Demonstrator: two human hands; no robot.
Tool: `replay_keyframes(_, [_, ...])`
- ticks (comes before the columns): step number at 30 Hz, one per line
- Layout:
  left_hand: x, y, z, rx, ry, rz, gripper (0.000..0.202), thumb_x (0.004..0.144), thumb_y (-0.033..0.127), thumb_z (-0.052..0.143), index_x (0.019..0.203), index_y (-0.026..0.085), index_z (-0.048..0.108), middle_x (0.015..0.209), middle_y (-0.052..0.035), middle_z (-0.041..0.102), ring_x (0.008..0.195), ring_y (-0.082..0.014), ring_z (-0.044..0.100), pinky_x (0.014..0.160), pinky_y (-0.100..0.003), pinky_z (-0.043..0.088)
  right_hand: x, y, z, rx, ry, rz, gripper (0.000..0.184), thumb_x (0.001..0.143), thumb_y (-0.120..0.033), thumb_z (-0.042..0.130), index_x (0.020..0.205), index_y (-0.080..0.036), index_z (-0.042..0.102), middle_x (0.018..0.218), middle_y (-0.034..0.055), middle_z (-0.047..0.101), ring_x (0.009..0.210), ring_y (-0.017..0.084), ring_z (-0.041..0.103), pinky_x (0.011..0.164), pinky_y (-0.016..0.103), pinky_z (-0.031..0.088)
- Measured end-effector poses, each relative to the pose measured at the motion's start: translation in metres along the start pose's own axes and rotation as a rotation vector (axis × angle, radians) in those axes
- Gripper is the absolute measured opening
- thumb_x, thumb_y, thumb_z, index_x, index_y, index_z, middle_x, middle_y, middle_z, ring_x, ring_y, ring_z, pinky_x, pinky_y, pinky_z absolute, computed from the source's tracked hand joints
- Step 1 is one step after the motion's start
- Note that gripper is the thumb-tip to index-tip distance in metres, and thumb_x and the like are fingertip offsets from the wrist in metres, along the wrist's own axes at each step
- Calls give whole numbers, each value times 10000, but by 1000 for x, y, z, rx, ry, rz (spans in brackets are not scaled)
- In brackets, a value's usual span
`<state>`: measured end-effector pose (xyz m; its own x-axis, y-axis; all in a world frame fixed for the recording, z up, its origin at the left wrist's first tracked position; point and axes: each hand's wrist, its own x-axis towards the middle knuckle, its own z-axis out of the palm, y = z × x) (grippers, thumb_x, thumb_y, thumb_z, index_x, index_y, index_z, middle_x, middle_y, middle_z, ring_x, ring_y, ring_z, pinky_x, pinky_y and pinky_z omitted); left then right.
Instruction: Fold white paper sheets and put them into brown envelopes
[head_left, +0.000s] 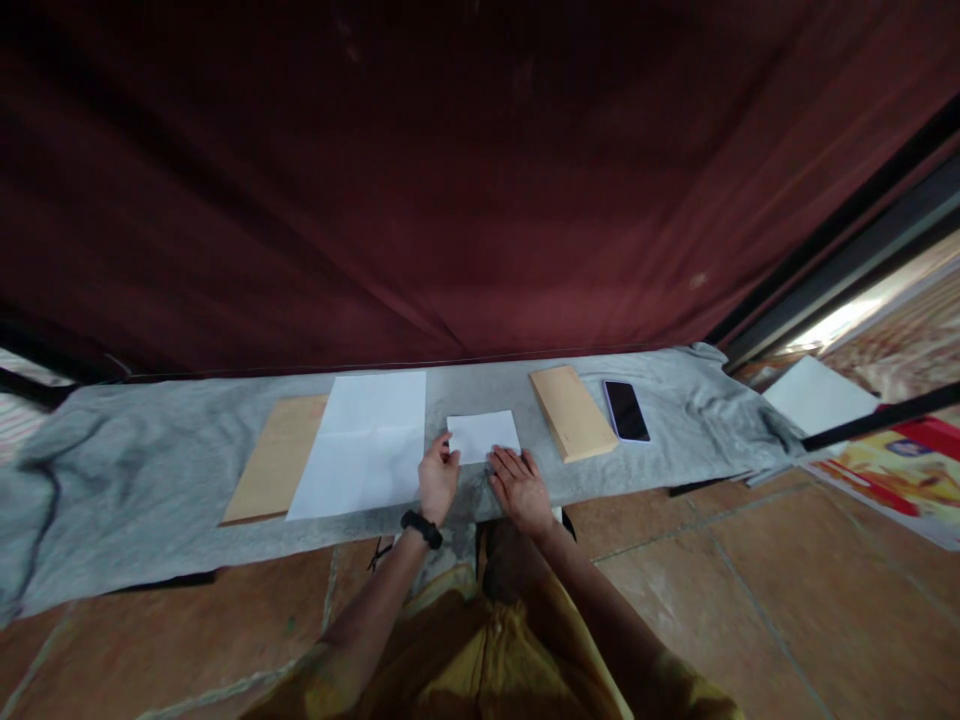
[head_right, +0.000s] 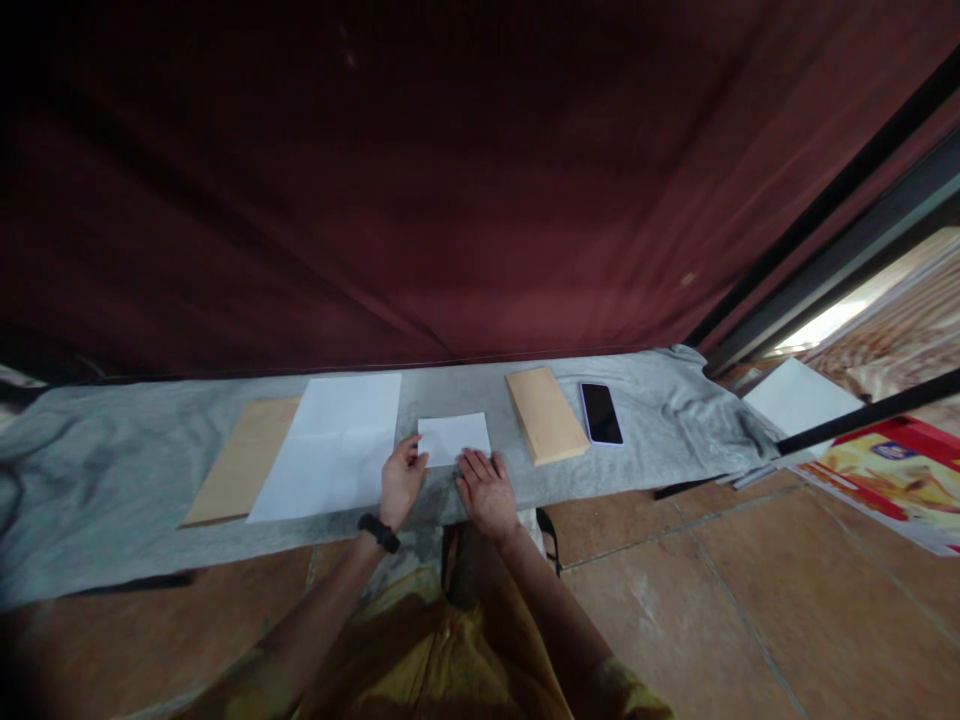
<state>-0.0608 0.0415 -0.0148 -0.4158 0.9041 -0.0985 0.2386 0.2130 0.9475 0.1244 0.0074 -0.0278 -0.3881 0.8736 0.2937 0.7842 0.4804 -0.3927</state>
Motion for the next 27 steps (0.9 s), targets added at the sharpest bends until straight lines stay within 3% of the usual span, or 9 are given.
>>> replay_keyframes(3, [-7, 5, -4, 84, 27, 113, 339, 802, 137, 602, 1123, 200, 691, 1056, -79, 674, 1033, -232, 659, 972, -389, 524, -2, 3, -1, 1, 9, 17, 437, 1047, -305, 401, 1463, -223, 509, 1498, 83, 534, 1403, 248, 465, 1218, 509, 257])
replay_keyframes(5, [-17, 5, -5, 187, 15, 257, 348, 859, 136, 540, 1171, 199, 679, 1315, -122, 601, 1272, -266, 554, 1115, -446, 430, -3, 5, -2, 2, 12, 17, 442, 1046, -297, 398, 1467, -215, 503, 1500, 88, 532, 1404, 246, 466, 1218, 507, 262])
replay_keyframes(8, [-34, 1, -2, 452, -180, 586, 397, 953, 200, 453, 1322, 177, 597, 1501, -137, 493, 1431, -273, 413, 1192, -489, 345, -3, 7, -2, 0, 12, 14, 452, 1038, -281, 398, 1471, -204, 499, 1495, 100, 535, 1405, 244, 467, 1211, 497, 285])
replay_keyframes(11, [-47, -7, 4, 654, -379, 747, 451, 983, 288, 453, 1412, 168, 522, 1522, -133, 496, 1454, -271, 397, 1206, -495, 332, -4, 8, -1, -8, 10, 7, 456, 1027, -243, 391, 1463, -185, 509, 1489, 111, 539, 1410, 248, 461, 1206, 498, 298])
replay_keyframes(20, [-41, -22, 1, 865, -347, 836, 529, 1015, 364, 399, 1478, 113, 449, 1560, -159, 446, 1483, -257, 358, 1206, -464, 346, 1, 13, 2, 13, 16, 9, 439, 1037, -273, 404, 1447, -173, 524, 1471, 114, 558, 1390, 236, 487, 1200, 483, 319])
replay_keyframes(27, [-22, -22, 11, 977, -214, 740, 541, 1022, 332, 338, 1492, 81, 430, 1558, -163, 443, 1480, -257, 363, 1203, -456, 351, 26, 38, 7, 45, 39, -19, 414, 1036, -251, 396, 1400, -162, 571, 1463, 114, 565, 1377, 236, 497, 1184, 483, 353])
